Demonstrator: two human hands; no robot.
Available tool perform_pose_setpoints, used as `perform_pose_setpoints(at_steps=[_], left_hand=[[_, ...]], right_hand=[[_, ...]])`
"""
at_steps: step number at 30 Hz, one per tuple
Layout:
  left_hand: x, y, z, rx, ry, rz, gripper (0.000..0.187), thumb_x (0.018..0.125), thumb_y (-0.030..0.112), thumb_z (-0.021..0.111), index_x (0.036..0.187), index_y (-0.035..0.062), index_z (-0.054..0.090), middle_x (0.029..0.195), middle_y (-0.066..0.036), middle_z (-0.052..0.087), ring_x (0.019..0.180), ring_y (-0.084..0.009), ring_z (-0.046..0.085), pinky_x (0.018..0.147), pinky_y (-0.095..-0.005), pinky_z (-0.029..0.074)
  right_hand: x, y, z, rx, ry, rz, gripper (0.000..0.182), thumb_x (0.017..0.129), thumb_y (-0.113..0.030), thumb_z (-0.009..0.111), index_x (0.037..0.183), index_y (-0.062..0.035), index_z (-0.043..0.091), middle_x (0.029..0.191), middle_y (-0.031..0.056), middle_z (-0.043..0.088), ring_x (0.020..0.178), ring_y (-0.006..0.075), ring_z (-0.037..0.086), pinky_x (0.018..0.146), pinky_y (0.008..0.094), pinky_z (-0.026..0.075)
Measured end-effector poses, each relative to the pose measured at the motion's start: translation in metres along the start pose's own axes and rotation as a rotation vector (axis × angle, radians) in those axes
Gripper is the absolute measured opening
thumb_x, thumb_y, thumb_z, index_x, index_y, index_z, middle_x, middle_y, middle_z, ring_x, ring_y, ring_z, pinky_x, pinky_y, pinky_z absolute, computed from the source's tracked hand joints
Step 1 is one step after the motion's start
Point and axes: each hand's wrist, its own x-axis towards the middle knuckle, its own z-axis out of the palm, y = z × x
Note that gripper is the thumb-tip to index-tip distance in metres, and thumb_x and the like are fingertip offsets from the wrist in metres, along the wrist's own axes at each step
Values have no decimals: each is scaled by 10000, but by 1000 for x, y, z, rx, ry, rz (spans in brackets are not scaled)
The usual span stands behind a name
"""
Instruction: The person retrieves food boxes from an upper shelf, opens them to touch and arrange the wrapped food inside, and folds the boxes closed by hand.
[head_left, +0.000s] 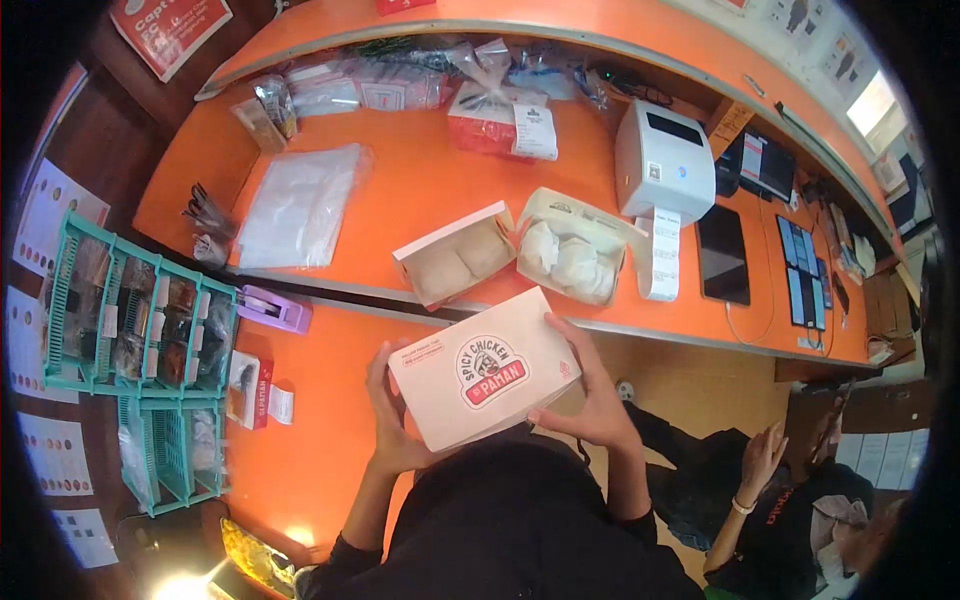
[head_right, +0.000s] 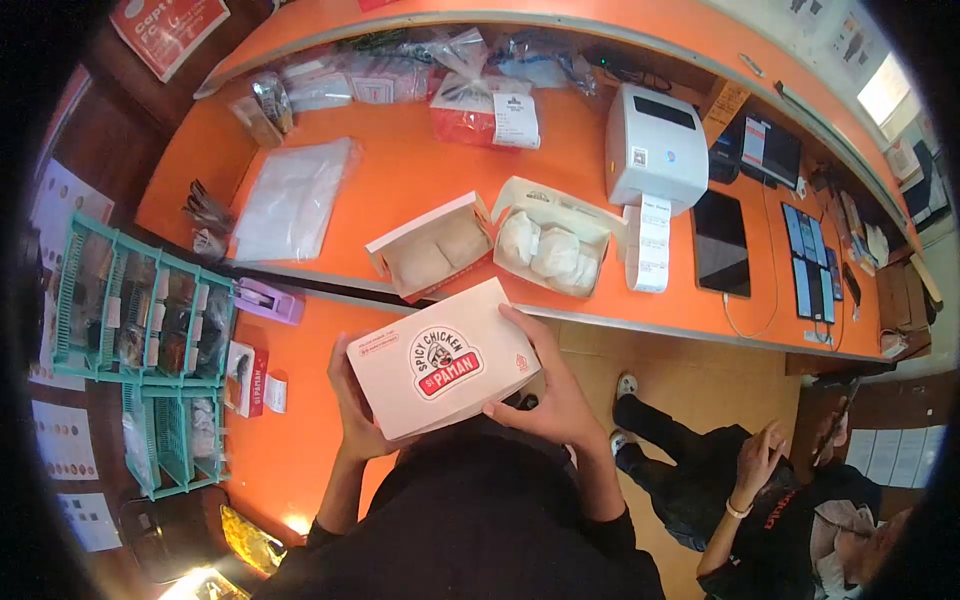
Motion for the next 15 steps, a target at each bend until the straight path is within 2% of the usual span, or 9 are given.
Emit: perform_pose_setpoints(at_steps=[2,3,5,7,9,11,15], left_hand=[[4,2,-4,-36,-39,-25,1426,441,211,964,1498,44,21,1432,-164,267,1330,-304,359,1087,-442,353],[6,4,-4,-76,-72,-43,1424,429,204,964,1504,56,41,1436,-158,269,1333,-303,356,1091,-443,351],[11,13,-4,-102,-113,-93,1419,411,203,965,1506,63,73,1427,-147,282,1336,-298,355,1094,-443,350],[14,18,-5,-127,-156,-142,1416,392,203,965,1509,70,105,1418,-135,294,1339,-292,353,1097,-444,350],[16,19,-8,-70,-224,-141,1417,365,278,985,1504,88,163,1408,-108,291,1333,-292,333,1009,-461,442],[19,21,-9,-83,-232,-154,1415,361,279,984,1505,94,171,1392,-104,304,1323,-289,339,1007,-458,442],[24,21,-14,-126,-229,-157,1384,372,265,975,1507,104,200,1369,-99,330,1318,-282,345,1003,-451,445]], right_hand=[[-2,-1,-10,-233,-57,-46,983,606,-255,877,1432,-62,381,1420,159,425,1293,267,437,1048,380,377],[-3,-7,-15,-229,-55,-40,983,606,-255,877,1432,-62,381,1420,159,425,1293,267,437,1048,380,377],[-5,-20,-23,-397,-169,58,898,601,-348,869,1371,-101,477,1340,179,524,1199,335,536,1004,420,425],[-7,-21,-27,-383,-194,105,913,588,-379,875,1368,-114,481,1298,178,549,1160,343,558,963,425,450],[-11,-17,-27,-371,-218,153,929,575,-409,881,1366,-126,486,1255,177,573,1121,352,579,922,429,476],[-16,-10,-27,-385,-216,62,890,622,-446,848,1363,-115,483,1228,188,585,1076,375,596,883,429,496],[-23,-10,-20,-462,-214,57,840,680,-482,798,1362,-108,480,1258,193,571,1043,400,601,856,427,501]])
